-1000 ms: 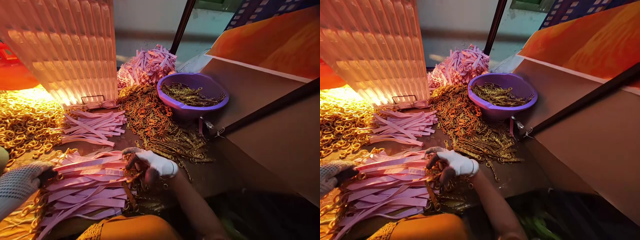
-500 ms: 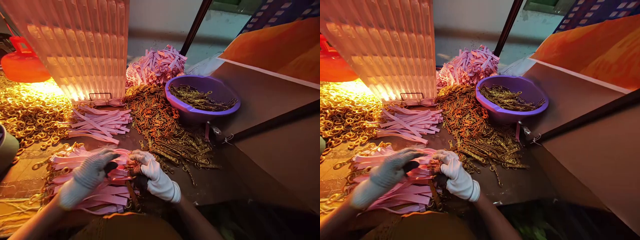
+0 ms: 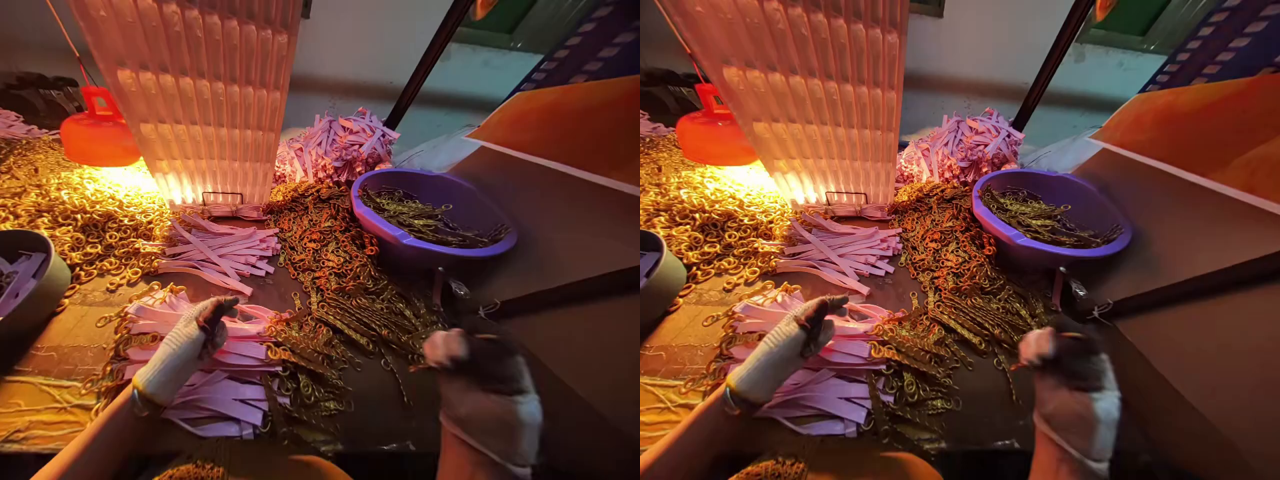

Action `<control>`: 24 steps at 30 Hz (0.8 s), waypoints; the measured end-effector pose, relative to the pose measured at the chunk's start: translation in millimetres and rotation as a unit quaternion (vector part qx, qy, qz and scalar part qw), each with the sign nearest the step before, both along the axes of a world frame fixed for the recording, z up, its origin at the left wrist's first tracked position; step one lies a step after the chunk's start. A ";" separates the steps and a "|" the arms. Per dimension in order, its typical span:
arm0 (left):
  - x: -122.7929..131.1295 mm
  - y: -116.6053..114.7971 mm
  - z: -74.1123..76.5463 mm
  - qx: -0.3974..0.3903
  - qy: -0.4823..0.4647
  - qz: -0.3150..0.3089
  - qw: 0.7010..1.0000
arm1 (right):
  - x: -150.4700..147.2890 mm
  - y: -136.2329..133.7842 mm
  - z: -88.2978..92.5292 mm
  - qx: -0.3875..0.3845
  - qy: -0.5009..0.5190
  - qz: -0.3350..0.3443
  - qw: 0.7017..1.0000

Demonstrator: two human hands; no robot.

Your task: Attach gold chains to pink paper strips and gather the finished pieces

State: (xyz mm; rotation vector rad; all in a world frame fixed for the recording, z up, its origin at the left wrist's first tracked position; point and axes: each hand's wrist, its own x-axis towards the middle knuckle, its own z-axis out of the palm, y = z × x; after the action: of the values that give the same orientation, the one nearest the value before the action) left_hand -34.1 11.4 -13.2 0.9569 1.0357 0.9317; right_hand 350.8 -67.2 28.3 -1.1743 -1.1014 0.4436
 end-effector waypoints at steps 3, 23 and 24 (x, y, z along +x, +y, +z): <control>-2.1 -6.0 23.2 -0.197 -0.220 -0.037 0.955 | -55.4 10.9 -2.3 -0.072 -0.013 0.135 0.988; 13.2 -19.0 27.3 0.138 0.096 0.027 0.985 | -188.4 57.3 -1.5 -0.040 -0.301 0.318 0.898; 13.1 -19.4 29.0 0.130 0.086 0.030 0.987 | -186.5 55.9 -2.2 -0.043 -0.308 0.308 0.899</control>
State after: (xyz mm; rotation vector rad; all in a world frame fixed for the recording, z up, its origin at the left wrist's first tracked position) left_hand -21.0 -7.9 15.8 1.2460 1.1096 1.0665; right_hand 164.3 -11.3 26.1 -1.0445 -2.0502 0.6263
